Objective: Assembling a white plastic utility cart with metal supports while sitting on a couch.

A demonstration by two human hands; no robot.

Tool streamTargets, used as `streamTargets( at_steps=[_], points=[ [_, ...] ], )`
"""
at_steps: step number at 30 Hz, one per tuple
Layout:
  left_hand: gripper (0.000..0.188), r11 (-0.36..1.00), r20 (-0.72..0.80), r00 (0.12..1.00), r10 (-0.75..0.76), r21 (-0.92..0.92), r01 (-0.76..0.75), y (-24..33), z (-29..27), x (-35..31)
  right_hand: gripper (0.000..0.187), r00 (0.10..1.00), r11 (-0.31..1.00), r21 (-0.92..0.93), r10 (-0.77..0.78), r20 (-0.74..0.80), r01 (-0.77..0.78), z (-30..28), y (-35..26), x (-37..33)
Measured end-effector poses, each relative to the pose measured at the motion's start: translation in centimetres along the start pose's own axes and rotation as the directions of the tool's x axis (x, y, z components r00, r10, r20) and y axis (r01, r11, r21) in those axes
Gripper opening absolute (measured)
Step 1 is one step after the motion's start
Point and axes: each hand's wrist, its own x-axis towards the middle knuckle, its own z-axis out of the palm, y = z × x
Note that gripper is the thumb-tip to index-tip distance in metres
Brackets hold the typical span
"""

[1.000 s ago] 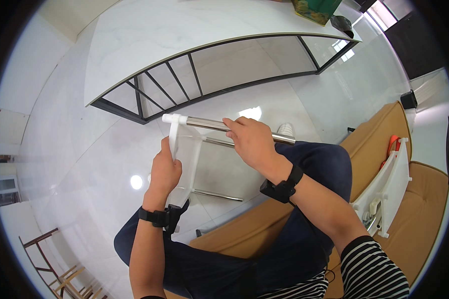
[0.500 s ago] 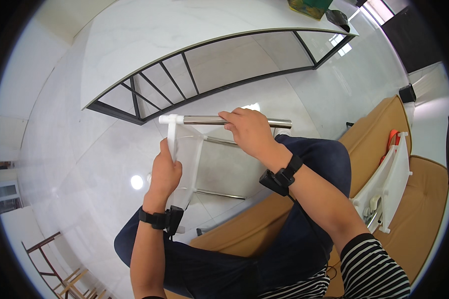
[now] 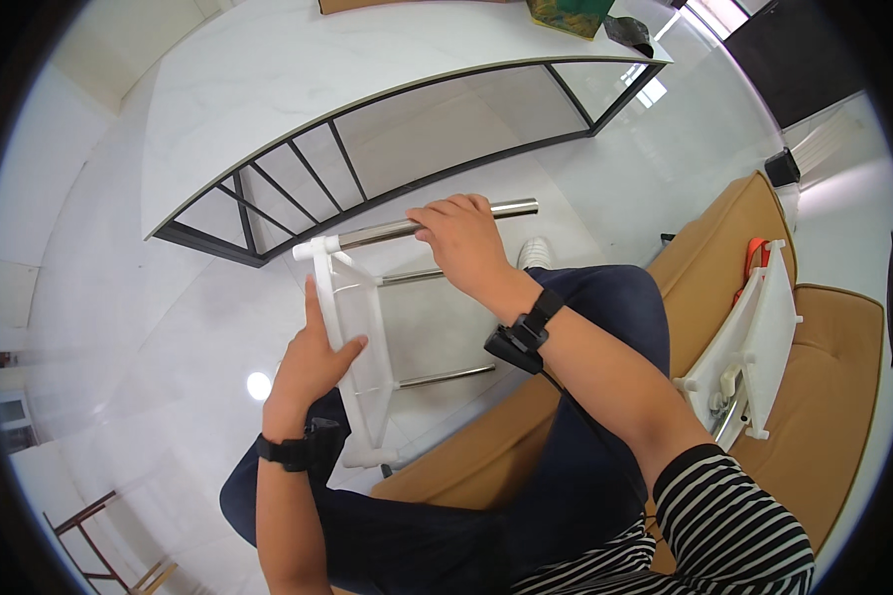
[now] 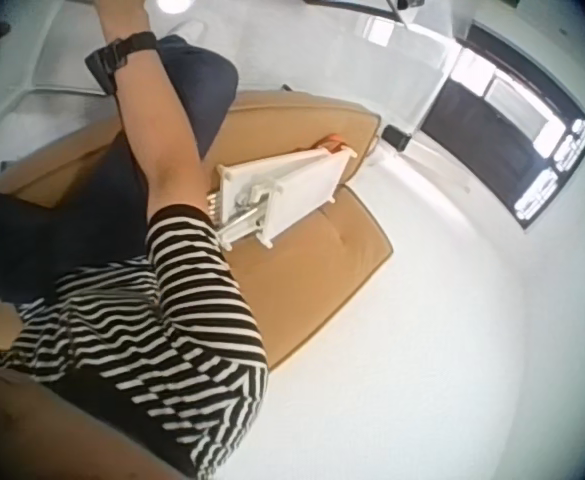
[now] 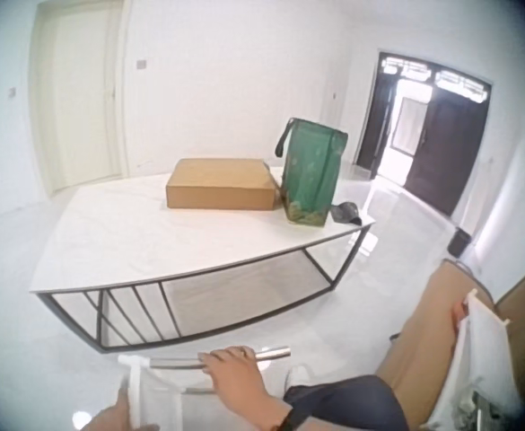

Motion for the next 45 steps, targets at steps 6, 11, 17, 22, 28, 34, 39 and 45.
streamTargets(
  at_steps=[6,11,17,22,28,34,39,45],
  points=[
    [0.086,0.954,0.360,0.899,-0.249,-0.069,0.292,2.0,-0.3,-3.2,0.029,0.989,0.997,-0.069,-0.051,-0.138,0.041,-1.6,-0.4,0.6],
    [0.067,0.987,0.078,0.984,-0.158,0.044,0.155,-2.4,0.6,-2.7,0.029,0.963,0.894,0.372,0.270,-0.007,-0.248,-13.6,-2.6,-1.0],
    [0.046,0.990,-0.068,0.991,-0.114,-0.091,0.108,-5.3,0.1,-0.9,0.026,0.914,0.909,-0.124,0.383,-0.132,-0.399,-25.4,9.2,-14.6],
    [0.048,0.979,-0.198,0.975,-0.102,-0.194,0.063,-9.0,-0.9,0.6,0.023,0.618,0.337,-0.637,0.732,-0.285,-0.693,-38.4,22.0,-35.7],
    [0.061,0.964,-0.199,0.955,-0.220,-0.197,0.181,-7.8,-1.7,0.0,0.028,0.068,0.023,-0.288,0.987,-0.147,-0.957,-40.9,16.7,-49.3],
    [0.059,0.978,-0.308,0.946,-0.103,-0.202,0.041,-8.0,-1.1,1.2,0.035,0.010,-0.011,-0.272,0.997,-0.074,-0.962,-34.4,10.6,-50.9],
    [0.052,1.000,-0.318,0.948,0.027,-0.002,-0.029,-8.6,-1.0,2.0,0.036,-0.058,-0.067,-0.085,0.993,-0.098,-0.994,-33.9,9.8,-51.8],
    [0.046,0.995,-0.377,0.921,0.094,0.071,-0.072,-9.6,0.1,3.5,0.030,-0.214,-0.289,0.353,0.948,0.236,-0.890,-34.4,2.9,-49.0]
  ],
)
